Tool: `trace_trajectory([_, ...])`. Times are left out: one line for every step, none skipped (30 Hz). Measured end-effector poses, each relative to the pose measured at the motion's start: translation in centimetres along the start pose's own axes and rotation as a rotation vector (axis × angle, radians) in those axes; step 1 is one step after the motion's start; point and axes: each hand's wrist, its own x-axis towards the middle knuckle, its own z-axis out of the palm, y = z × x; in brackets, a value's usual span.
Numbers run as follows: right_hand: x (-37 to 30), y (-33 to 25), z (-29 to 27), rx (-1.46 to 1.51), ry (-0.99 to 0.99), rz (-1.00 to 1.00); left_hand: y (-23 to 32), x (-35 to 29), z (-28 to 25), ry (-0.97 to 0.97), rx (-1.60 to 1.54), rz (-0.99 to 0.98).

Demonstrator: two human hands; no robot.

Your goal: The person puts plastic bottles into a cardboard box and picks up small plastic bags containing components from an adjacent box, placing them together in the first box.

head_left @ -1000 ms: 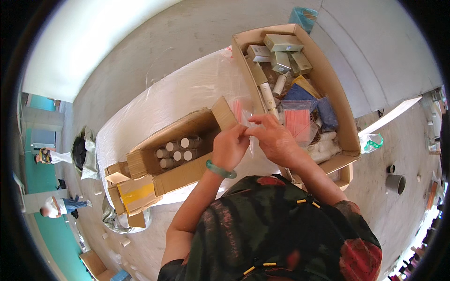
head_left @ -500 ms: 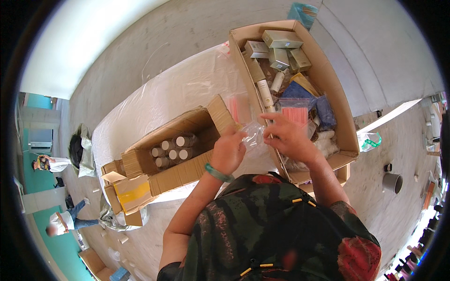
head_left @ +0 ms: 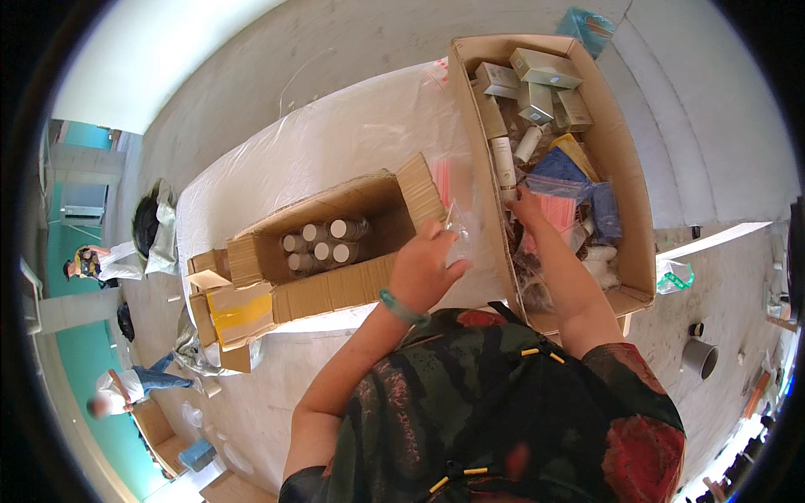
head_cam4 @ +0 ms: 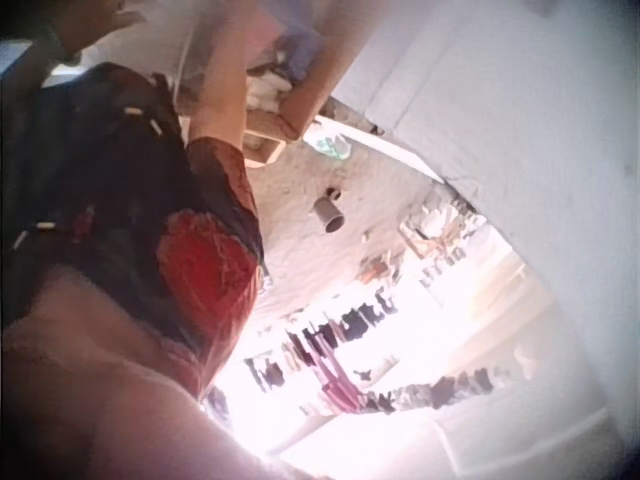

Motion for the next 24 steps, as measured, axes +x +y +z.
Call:
trace_trajectory([0.8, 1.5, 0.7, 0.018, 0.011, -0.009, 0.3, 0.2, 0.1, -0.015, -0.016, -0.002])
trace_trajectory([1.2, 1.8, 1.1, 0.034, 0.010, -0.024, 0.4, 0.2, 0.1, -0.012, -0.008, -0.003])
trace_trajectory([1.6, 2.3, 1.3, 0.006, -0.013, 0.003, 0.6, 0.2, 0.1, -0.011, 0.000, -0.001])
trace_trajectory([1.9, 2.7, 1.3, -0.021, -0.032, 0.032, 0.7, 0.3, 0.2, -0.013, 0.006, 0.004])
trace_trajectory([1.8, 2.5, 1.4, -0.050, -0.056, 0.057, 0.7, 0.2, 0.2, 0.005, 0.033, 0.018])
trace_trajectory([1.6, 2.5, 1.3, -0.025, -0.089, 0.081, 0.7, 0.3, 0.2, 0.020, 0.059, 0.036])
trace_trajectory([1.4, 2.5, 0.9, 0.002, -0.118, 0.107, 0.8, 0.3, 0.2, 0.033, 0.084, 0.058])
trace_trajectory([1.0, 2.2, 0.4, 0.028, -0.149, 0.129, 0.8, 0.3, 0.2, 0.025, 0.078, 0.046])
trace_trajectory([-0.2, 0.6, -0.1, 0.168, -0.176, 0.199, 0.8, -0.1, 0.0, 0.023, 0.076, 0.024])
trace_trajectory([-2.4, -2.2, -0.9, 0.305, -0.208, 0.268, 0.6, -0.6, -0.1, 0.023, 0.074, -0.003])
trace_trajectory([-4.0, -3.6, -2.1, 0.448, -0.216, 0.343, 0.7, -0.5, -0.2, 0.022, 0.059, -0.002])
trace_trajectory([-4.7, -3.0, -3.0, 0.570, -0.188, 0.314, 0.9, -0.2, -0.2, 0.015, 0.044, 0.005])
trace_trajectory([-5.3, -2.3, -4.1, 0.692, -0.160, 0.282, 1.2, 0.0, -0.2, 0.009, 0.029, 0.013])
trace_trajectory([-5.9, -1.7, -5.2, 0.812, -0.132, 0.247, 1.2, 0.2, -0.2, 0.000, 0.016, 0.023])
trace_trajectory([-6.4, -1.4, -6.4, 0.871, -0.166, 0.203, 1.2, 0.3, -0.1, -0.008, 0.007, 0.027])
trace_trajectory([-7.0, -1.0, -7.9, 0.930, -0.199, 0.158, 1.1, 0.4, -0.1, -0.017, -0.003, 0.031])
trace_trajectory([-7.9, -1.4, -9.5, 0.986, -0.231, 0.113, 1.0, 0.6, 0.1, -0.019, 0.007, 0.037])
trace_trajectory([-9.2, -2.4, -10.8, 1.030, -0.231, 0.064, 1.0, 0.7, 0.1, -0.022, 0.020, 0.040])
trace_trajectory([-10.7, -4.0, -12.5, 1.073, -0.232, 0.015, 0.9, 0.8, 0.2, -0.025, 0.033, 0.041])
trace_trajectory([-12.2, -5.4, -14.1, 1.115, -0.228, -0.035, 0.8, 1.0, 0.3, -0.033, 0.042, 0.055])
trace_trajectory([-13.5, -6.6, -15.7, 1.126, -0.241, -0.075, 0.8, 1.2, 0.3, -0.041, 0.051, 0.070])
trace_trajectory([-14.8, -7.7, -17.1, 1.134, -0.252, -0.114, 0.8, 1.6, 0.5, -0.050, 0.059, 0.087])
trace_trajectory([-16.1, -8.9, -18.4, 1.142, -0.268, -0.152, 0.7, 1.8, 0.7, -0.065, 0.058, 0.088])
trace_trajectory([-17.7, -10.6, -19.3, 1.112, -0.232, -0.153, 0.7, 2.0, 0.8, -0.080, 0.057, 0.089])
